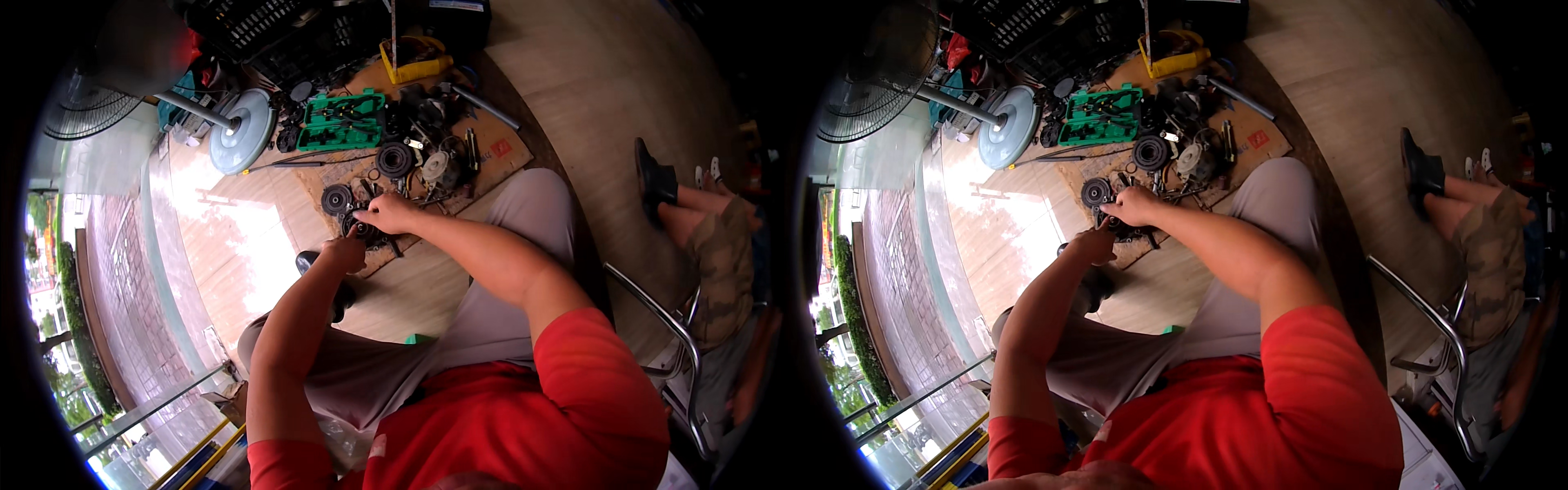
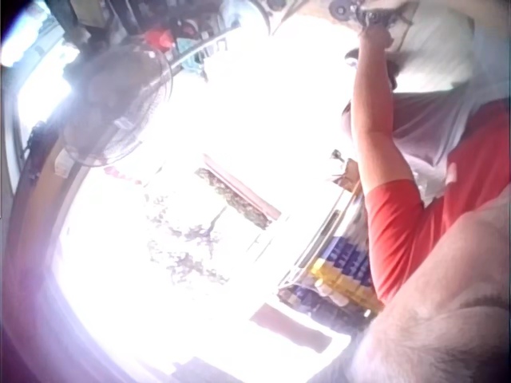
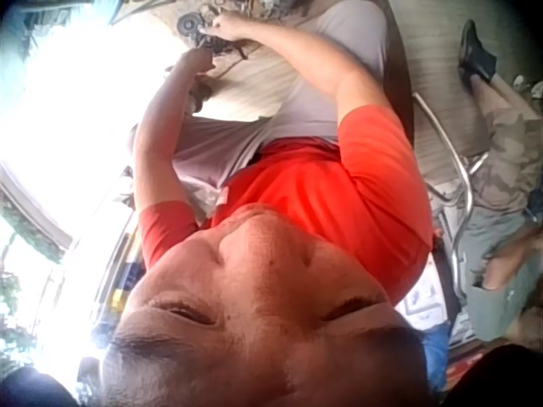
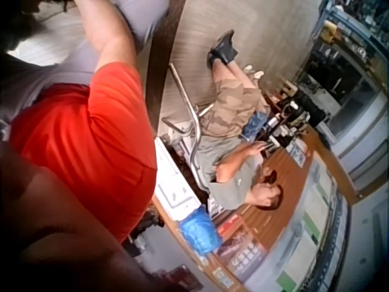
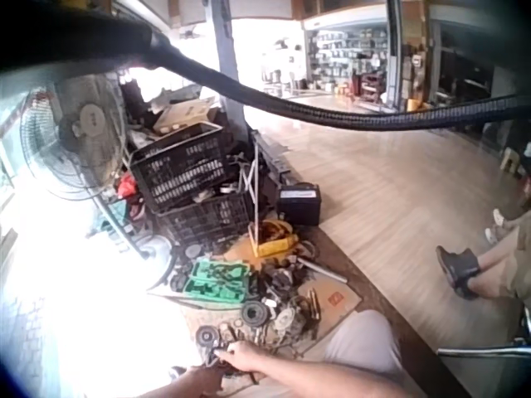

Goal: The person holds a small mechanical component and removes its internal parts by hand, then places the parts and a gear onto a piece of cardboard among other disassembled engine components.

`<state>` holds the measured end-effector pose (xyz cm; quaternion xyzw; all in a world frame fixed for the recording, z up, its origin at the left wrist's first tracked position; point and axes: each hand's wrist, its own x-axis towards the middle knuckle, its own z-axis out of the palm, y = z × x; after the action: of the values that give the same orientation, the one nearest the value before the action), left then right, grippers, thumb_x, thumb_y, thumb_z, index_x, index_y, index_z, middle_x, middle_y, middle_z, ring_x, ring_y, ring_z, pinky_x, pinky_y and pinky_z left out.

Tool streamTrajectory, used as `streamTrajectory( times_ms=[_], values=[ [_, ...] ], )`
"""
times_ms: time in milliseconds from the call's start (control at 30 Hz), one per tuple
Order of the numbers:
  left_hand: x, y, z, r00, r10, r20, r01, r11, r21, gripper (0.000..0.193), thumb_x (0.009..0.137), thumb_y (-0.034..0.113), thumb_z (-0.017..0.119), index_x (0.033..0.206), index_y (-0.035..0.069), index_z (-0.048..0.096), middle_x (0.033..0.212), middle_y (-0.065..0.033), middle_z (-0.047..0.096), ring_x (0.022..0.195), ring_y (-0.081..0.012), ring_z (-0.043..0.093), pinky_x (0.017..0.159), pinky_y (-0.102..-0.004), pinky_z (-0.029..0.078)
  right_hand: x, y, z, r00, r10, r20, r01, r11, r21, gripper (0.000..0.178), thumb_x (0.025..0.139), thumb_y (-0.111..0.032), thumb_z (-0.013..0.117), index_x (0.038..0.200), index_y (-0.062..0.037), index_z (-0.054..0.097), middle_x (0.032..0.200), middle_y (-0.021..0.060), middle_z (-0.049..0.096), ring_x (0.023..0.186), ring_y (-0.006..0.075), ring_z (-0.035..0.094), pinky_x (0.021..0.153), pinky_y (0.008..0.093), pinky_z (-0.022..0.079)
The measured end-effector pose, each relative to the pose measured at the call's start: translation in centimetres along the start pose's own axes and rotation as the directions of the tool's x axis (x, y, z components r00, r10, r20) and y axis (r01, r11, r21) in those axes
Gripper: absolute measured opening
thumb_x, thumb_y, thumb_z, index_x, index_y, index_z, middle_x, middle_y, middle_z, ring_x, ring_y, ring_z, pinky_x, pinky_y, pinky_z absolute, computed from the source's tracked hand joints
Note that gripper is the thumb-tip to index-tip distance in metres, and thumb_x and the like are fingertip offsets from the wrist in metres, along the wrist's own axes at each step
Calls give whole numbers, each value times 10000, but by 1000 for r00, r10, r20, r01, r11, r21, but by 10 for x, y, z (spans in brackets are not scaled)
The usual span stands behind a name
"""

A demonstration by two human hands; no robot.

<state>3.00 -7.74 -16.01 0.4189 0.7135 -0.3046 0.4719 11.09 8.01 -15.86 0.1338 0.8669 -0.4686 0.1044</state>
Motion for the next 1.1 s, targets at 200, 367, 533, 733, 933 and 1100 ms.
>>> streamTrajectory(
  times_ms=[200,367,533,733,933,1100],
  values=[
    [0,3,1,1000,-16,-18,16,1000,-2,613,883,379,672,1433,185,485,1657,-71,19,1374,-338,439,1024,-587,425,-1,-3,5,981,189,-42,-187,981,52,500,865,-504,575,893,-33,741,924,206,708,919,378,673,851,459,529],
    [7,-4,8,1000,-1,-11,0,1000,-28,656,875,376,676,1459,196,437,1659,-53,-12,1372,-331,442,1025,-592,425,4,-4,14,961,267,-68,-263,963,52,402,827,-405,584,918,-49,748,959,184,717,948,364,678,870,446,538],
    [-3,-2,3,1000,11,-11,-12,999,-53,662,873,386,674,1461,203,431,1658,-56,-8,1338,-343,481,1006,-584,448,6,-1,19,970,218,-106,-217,976,20,320,813,-364,598,844,-80,743,895,162,710,855,347,683,782,442,540],
    [1,-7,8,995,63,-78,-65,998,-18,673,867,391,667,1465,204,421,1656,-73,14,1314,-350,506,995,-581,461,9,5,22,962,238,-131,-219,965,142,234,787,-283,623,855,-95,745,889,139,715,849,330,687,771,426,542],
    [13,-11,12,985,95,-144,-100,995,-23,659,858,376,674,1441,175,442,1647,-129,43,1270,-363,545,980,-574,474,7,13,29,970,98,-221,-86,994,67,190,778,-181,616,900,-105,740,935,175,706,886,345,676,797,450,531],
    [30,-22,32,973,167,-157,-177,983,-51,577,846,348,664,1332,80,508,1361,-190,405,1086,-368,642,920,-523,507,8,29,15,933,-359,16,349,894,-281,208,772,-8,551,887,-87,705,857,219,651,908,437,619,812,492,501]
  ],
)
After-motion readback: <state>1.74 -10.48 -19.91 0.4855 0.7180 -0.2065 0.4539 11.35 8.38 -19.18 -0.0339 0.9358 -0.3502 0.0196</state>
